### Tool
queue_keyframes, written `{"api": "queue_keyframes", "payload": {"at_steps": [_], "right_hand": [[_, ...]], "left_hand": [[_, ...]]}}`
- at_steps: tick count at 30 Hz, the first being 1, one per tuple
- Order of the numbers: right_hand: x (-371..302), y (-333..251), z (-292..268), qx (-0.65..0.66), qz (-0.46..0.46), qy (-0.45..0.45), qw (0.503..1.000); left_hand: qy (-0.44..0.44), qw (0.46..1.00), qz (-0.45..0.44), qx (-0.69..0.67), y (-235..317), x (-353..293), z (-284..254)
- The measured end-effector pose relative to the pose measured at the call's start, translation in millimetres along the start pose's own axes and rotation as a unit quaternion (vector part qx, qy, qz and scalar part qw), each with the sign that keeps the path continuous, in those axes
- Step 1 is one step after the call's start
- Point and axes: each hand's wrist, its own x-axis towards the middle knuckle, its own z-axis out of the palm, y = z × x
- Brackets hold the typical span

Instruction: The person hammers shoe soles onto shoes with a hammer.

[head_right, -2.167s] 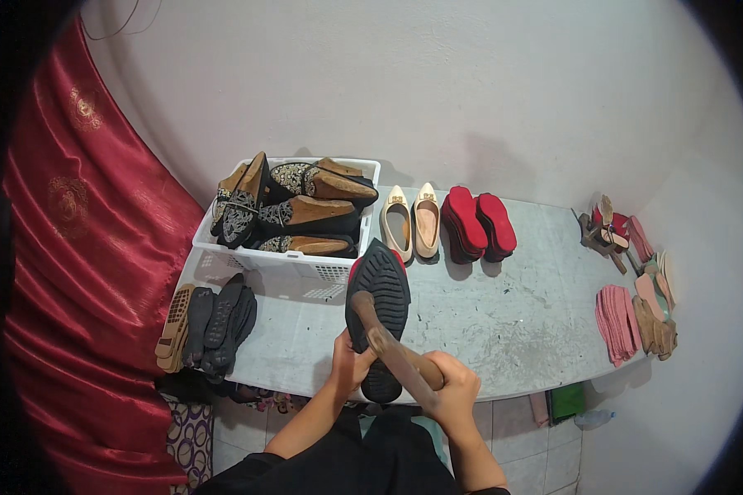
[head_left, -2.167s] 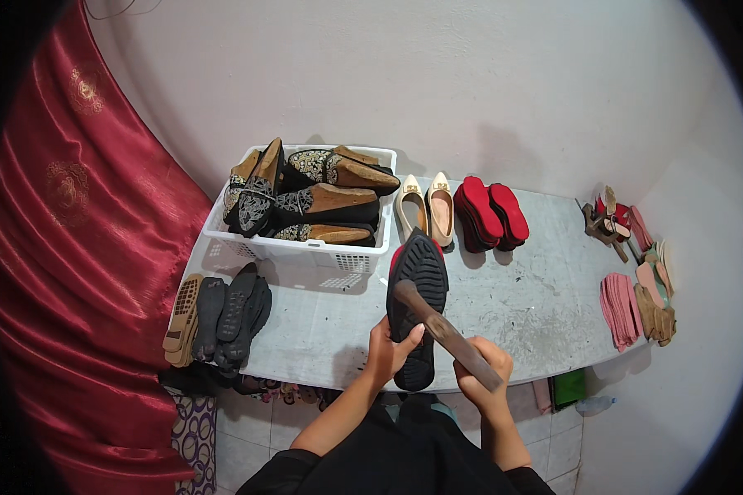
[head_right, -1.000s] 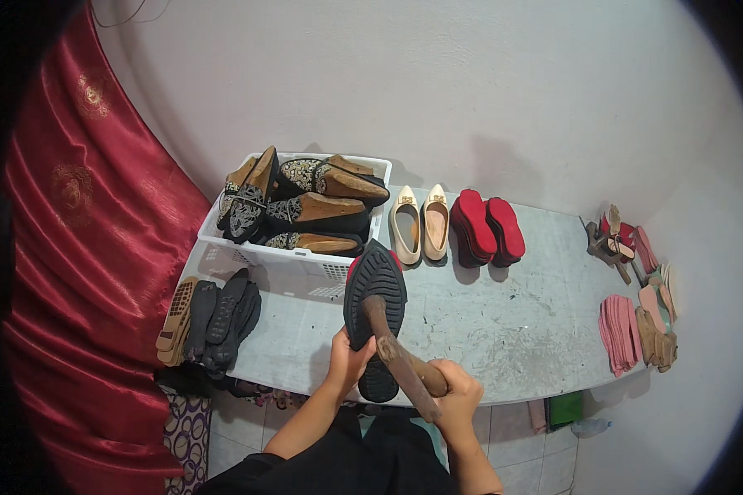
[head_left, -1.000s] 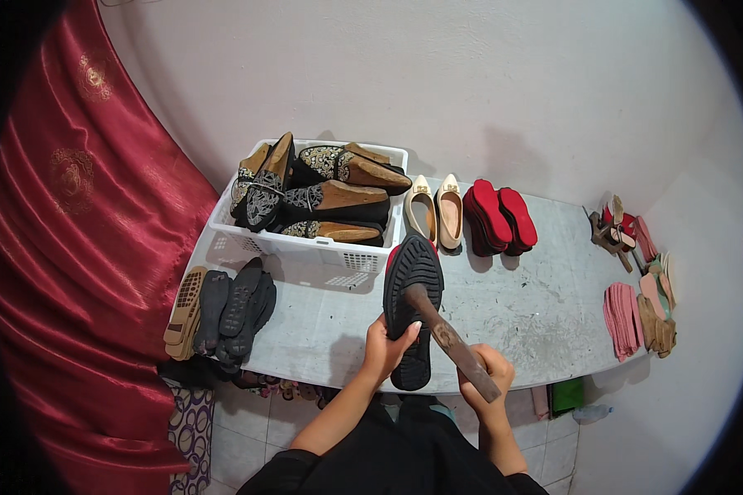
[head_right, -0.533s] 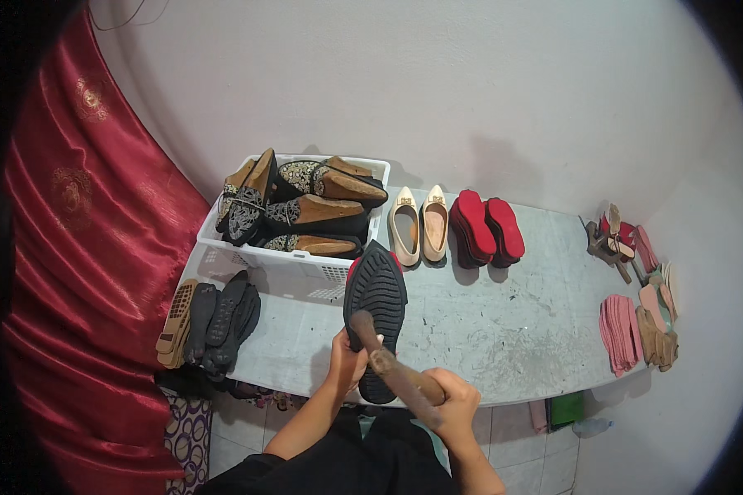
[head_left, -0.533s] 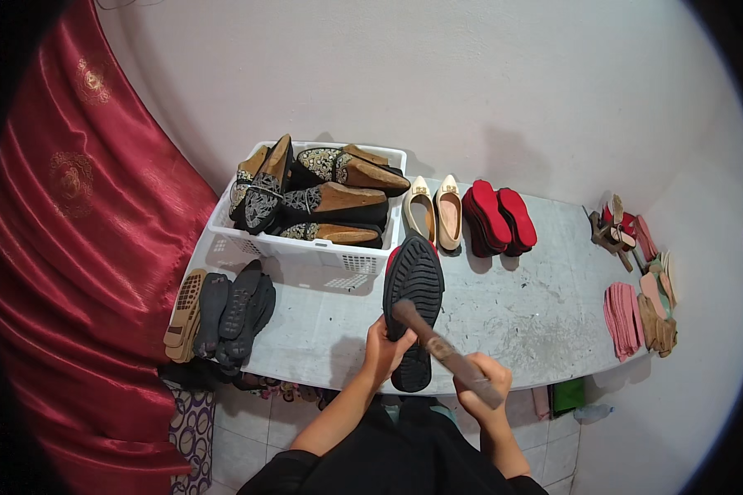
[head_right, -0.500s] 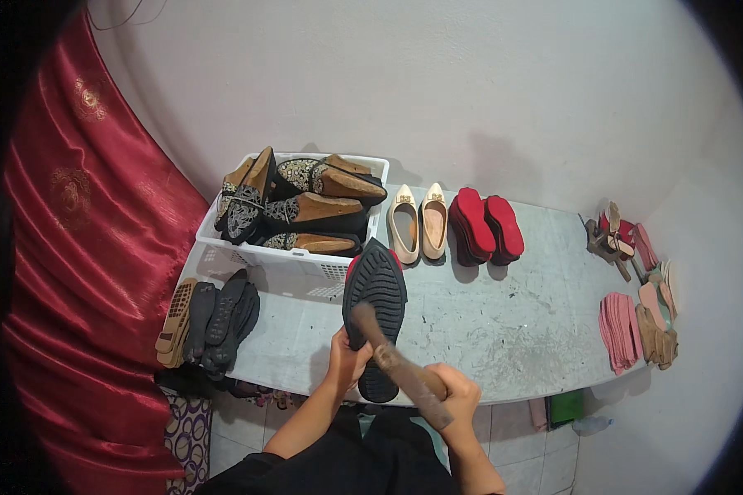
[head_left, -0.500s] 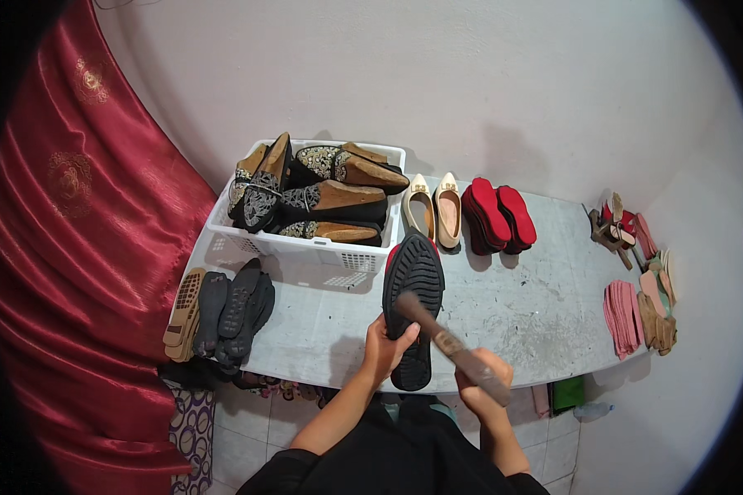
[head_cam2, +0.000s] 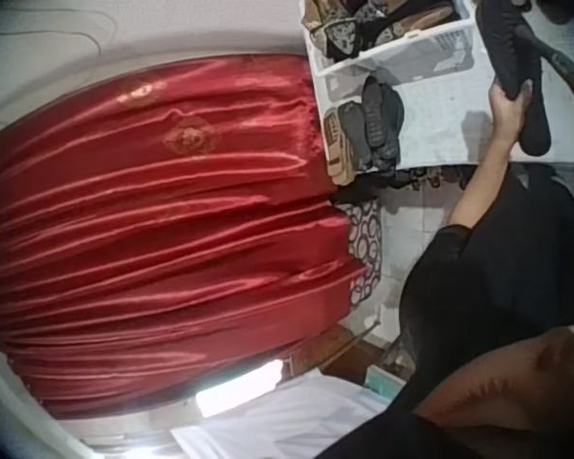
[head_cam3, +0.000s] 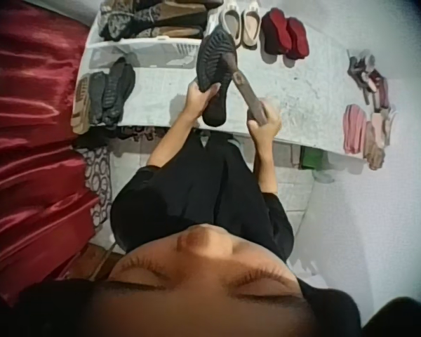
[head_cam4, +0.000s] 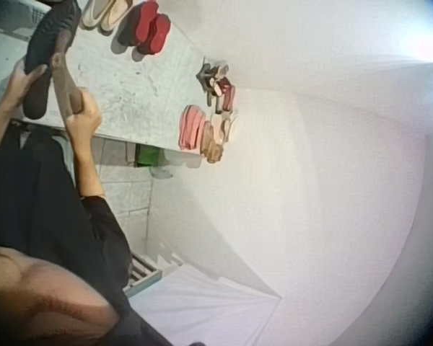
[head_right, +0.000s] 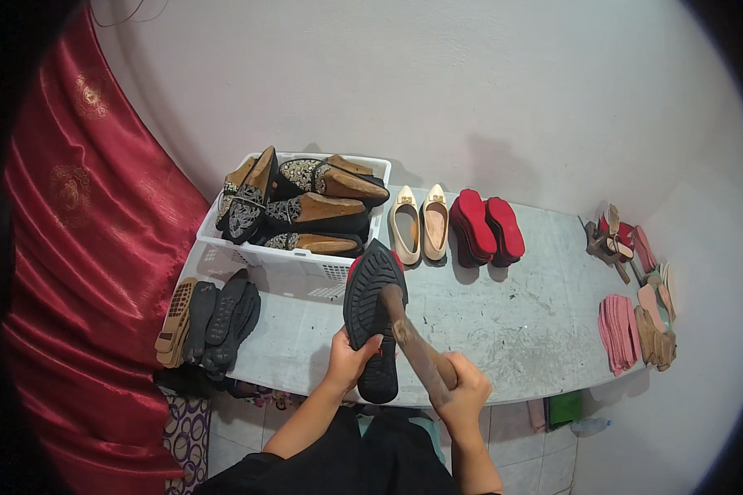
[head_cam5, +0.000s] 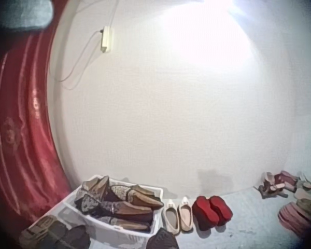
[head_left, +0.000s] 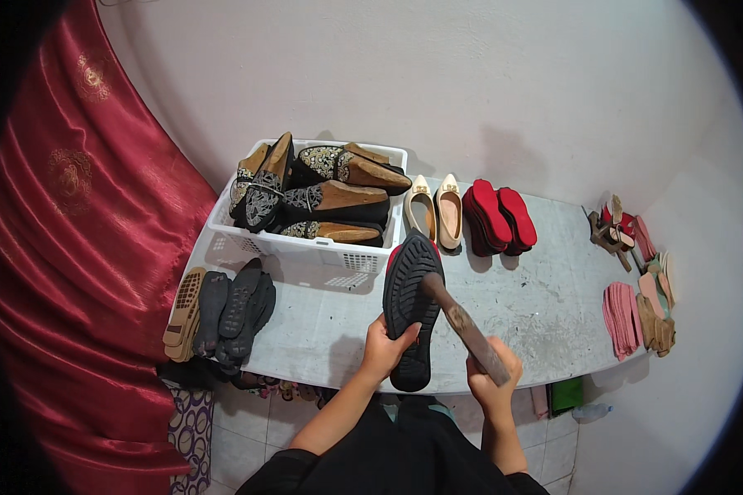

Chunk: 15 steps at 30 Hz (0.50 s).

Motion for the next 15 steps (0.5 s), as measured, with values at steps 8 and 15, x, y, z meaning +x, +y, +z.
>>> {"api": "queue_keyframes", "payload": {"at_steps": [8, 15], "right_hand": [[-11, -3, -3, 0.009, -0.016, -0.042, 0.999], [-14, -6, -10, 0.010, 0.017, -0.070, 0.997]], "left_hand": [[0.007, 0.999, 0.040, 0.014, 4, 2, 1], [0.002, 0.999, 0.040, -0.002, -2, 5, -4]]}}
